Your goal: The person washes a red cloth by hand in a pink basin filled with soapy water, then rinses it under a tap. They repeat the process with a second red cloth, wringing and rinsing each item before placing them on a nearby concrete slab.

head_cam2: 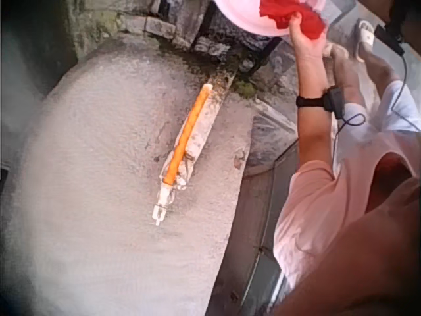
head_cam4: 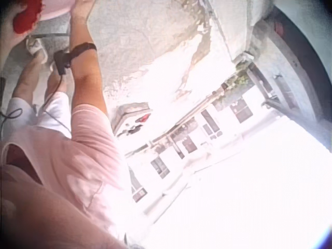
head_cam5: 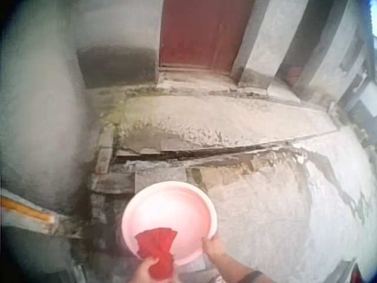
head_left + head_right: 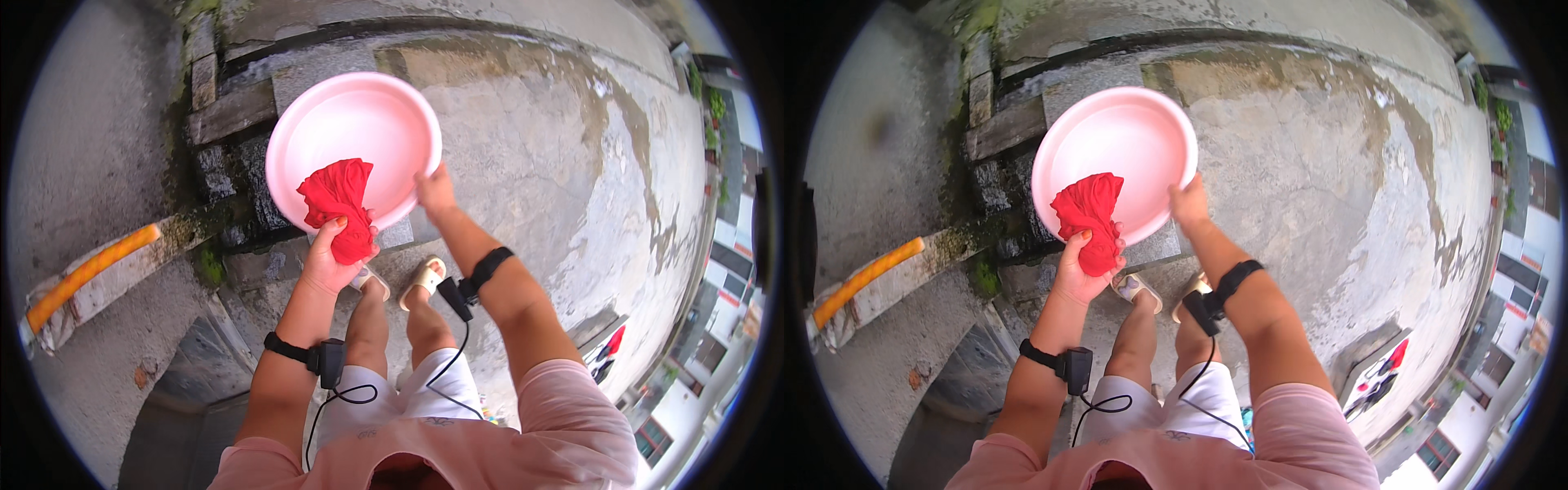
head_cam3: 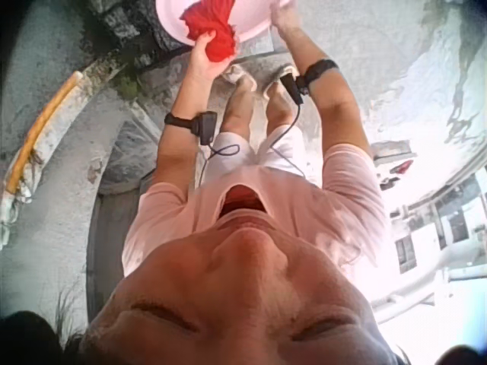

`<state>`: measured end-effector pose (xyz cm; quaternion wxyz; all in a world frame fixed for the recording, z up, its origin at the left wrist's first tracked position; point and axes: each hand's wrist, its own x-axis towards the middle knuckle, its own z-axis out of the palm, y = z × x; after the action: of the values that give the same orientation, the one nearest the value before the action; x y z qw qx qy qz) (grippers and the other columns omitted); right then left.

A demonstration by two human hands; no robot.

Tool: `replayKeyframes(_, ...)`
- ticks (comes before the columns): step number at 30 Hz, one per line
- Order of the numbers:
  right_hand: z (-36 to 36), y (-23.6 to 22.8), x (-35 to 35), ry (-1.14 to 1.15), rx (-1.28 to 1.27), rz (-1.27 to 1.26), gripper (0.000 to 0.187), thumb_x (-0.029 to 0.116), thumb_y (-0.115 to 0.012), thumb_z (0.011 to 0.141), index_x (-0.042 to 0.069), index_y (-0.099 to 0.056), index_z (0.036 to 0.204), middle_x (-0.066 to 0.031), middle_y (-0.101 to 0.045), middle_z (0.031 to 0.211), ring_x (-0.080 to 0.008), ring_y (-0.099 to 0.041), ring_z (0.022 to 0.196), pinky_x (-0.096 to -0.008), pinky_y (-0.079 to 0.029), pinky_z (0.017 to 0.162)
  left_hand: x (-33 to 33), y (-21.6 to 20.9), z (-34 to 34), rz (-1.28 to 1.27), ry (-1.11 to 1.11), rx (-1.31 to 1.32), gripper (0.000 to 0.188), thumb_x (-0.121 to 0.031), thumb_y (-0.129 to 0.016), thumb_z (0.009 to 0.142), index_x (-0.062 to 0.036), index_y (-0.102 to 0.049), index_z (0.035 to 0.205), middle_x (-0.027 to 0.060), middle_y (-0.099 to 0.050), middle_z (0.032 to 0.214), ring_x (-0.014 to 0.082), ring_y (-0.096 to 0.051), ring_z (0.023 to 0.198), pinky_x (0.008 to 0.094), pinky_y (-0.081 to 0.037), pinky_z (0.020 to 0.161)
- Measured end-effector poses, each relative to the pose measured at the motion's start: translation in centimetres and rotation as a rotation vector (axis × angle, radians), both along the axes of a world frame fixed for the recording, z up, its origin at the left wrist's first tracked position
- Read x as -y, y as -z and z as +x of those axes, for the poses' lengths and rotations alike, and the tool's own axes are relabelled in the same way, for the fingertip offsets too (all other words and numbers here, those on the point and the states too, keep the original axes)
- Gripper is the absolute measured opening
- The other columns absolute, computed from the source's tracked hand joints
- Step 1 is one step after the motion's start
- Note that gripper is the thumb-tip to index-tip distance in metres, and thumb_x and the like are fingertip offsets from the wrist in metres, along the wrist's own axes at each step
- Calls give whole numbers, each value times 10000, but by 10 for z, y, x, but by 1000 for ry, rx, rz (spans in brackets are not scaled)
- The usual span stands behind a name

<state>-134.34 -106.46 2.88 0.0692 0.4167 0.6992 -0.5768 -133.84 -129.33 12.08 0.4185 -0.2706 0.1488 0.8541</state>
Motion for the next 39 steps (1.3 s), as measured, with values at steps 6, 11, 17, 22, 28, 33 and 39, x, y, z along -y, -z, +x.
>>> replayKeyframes(6,81,54,7,117,132,-142,609,185,-659,826,-10,-388,1336,-278,-592,1183,-365,-606,1086,-410,-477,923,-33,8,40,-149,233,61,450,-312,-621,847,-42,-500,1186,91,-582,1104,194,-543,868,335,-466,695)
replayKeyframes(11,118,-8,-50,16,-14,-106,778,532,-553,879,-17,-354,1395,-257,-510,1318,-335,-511,1219,-401,-386,1031,-97,-12,83,37,430,65,509,-357,-607,849,-55,-461,1232,79,-516,1130,171,-505,840,290,-445,645)
replayKeyframes(17,267,-124,-136,329,-759,-1175,727,597,-552,871,124,-386,1398,-118,-481,1366,-256,-525,1180,-426,-422,993,-213,-61,193,365,674,303,638,-455,-597,847,-61,-394,1305,85,-448,1101,149,-483,759,241,-409,516)
replayKeyframes(22,445,-166,-216,326,-654,-815,387,266,-646,829,67,-544,1144,-118,-611,1082,-199,-607,917,-358,-522,779,-298,-77,344,293,1094,211,627,-454,-660,830,-101,-414,1286,72,-459,1087,153,-488,779,244,-425,545)
replayKeyframes(28,596,-171,-275,370,-267,-331,220,151,-653,722,38,-617,907,-108,-650,815,-222,-621,760,-358,-508,680,-387,-91,484,-150,1542,-204,488,-342,-715,808,-111,-498,1179,49,-551,922,175,-529,775,290,-461,599)
replayKeyframes(33,600,-156,-321,338,-102,163,195,106,-642,712,43,-642,897,-192,-663,914,-365,-645,876,-442,-519,751,-467,-77,519,-524,1587,-1330,469,-279,-676,831,-15,-551,1198,88,-616,1117,147,-587,986,308,-479,785)
replayKeyframes(39,549,-155,-366,397,-87,186,188,65,-615,739,22,-638,920,-216,-641,985,-387,-640,902,-488,-511,779,-521,-61,467,-828,1744,-2007,431,-343,-625,851,-72,-578,1182,105,-646,1109,201,-610,979,367,-470,819)
